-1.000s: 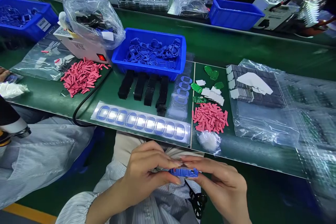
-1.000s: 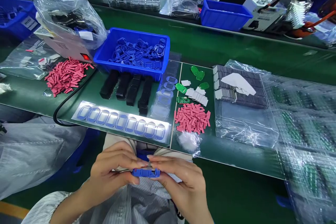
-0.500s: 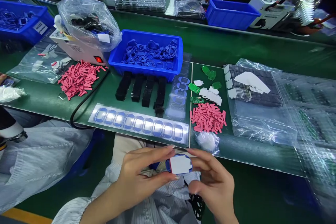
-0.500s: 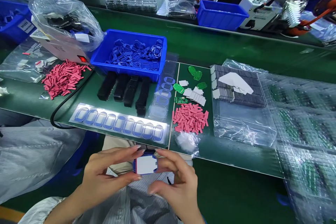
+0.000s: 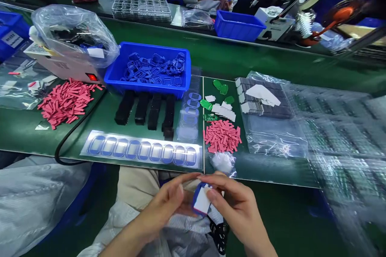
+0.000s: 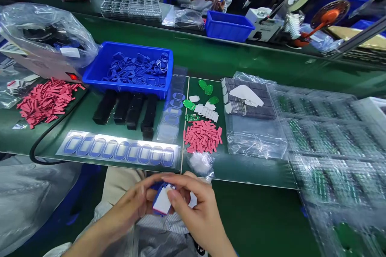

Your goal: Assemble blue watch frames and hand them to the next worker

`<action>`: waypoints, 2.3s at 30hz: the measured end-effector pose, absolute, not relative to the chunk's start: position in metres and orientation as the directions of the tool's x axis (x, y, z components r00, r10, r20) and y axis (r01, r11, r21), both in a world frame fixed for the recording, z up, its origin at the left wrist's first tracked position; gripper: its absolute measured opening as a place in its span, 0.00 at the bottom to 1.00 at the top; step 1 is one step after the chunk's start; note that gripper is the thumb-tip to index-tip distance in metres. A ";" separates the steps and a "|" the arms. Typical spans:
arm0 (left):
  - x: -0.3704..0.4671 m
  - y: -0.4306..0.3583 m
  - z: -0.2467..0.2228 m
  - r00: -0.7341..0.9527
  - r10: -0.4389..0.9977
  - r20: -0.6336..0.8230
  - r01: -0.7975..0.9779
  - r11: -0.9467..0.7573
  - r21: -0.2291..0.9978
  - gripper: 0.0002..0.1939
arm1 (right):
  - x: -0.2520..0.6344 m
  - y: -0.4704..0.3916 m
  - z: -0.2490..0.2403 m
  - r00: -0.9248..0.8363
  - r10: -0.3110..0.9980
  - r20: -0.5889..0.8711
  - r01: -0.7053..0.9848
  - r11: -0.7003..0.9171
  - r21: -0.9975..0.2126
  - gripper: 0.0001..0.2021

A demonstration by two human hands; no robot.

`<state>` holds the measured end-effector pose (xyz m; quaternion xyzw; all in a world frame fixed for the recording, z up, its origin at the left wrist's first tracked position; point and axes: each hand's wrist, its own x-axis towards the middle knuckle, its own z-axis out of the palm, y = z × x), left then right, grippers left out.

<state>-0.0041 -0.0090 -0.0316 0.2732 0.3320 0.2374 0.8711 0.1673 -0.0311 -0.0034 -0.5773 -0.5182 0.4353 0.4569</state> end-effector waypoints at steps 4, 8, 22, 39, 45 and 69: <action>0.008 -0.008 -0.034 0.768 0.472 -0.432 -0.291 0.859 0.421 0.30 | 0.172 -0.027 0.007 -0.112 0.993 -0.031 0.224 -0.005 -0.975 0.10; 0.016 -0.009 -0.031 0.757 0.482 -0.440 -0.319 0.862 0.395 0.29 | 0.175 -0.027 0.008 -0.147 0.989 -0.023 0.203 0.008 -0.979 0.11; 0.023 0.000 -0.026 0.734 0.494 -0.466 -0.377 0.867 0.325 0.19 | 0.194 -0.037 -0.007 -0.066 0.968 0.242 0.474 0.244 -0.846 0.35; 0.015 0.003 -0.021 0.706 0.491 -0.511 -0.390 0.871 0.298 0.18 | 0.197 -0.010 -0.004 -0.184 0.939 0.292 0.532 0.345 -0.774 0.28; -0.004 0.000 -0.024 0.687 0.512 -0.515 -0.408 0.859 0.310 0.20 | 0.235 0.083 -0.017 0.016 0.955 0.296 0.841 0.147 -0.520 0.09; -0.014 0.004 -0.022 0.464 0.783 -0.414 -0.697 0.611 0.375 0.22 | 0.183 0.020 0.012 -0.655 0.505 0.562 0.624 0.781 0.026 0.14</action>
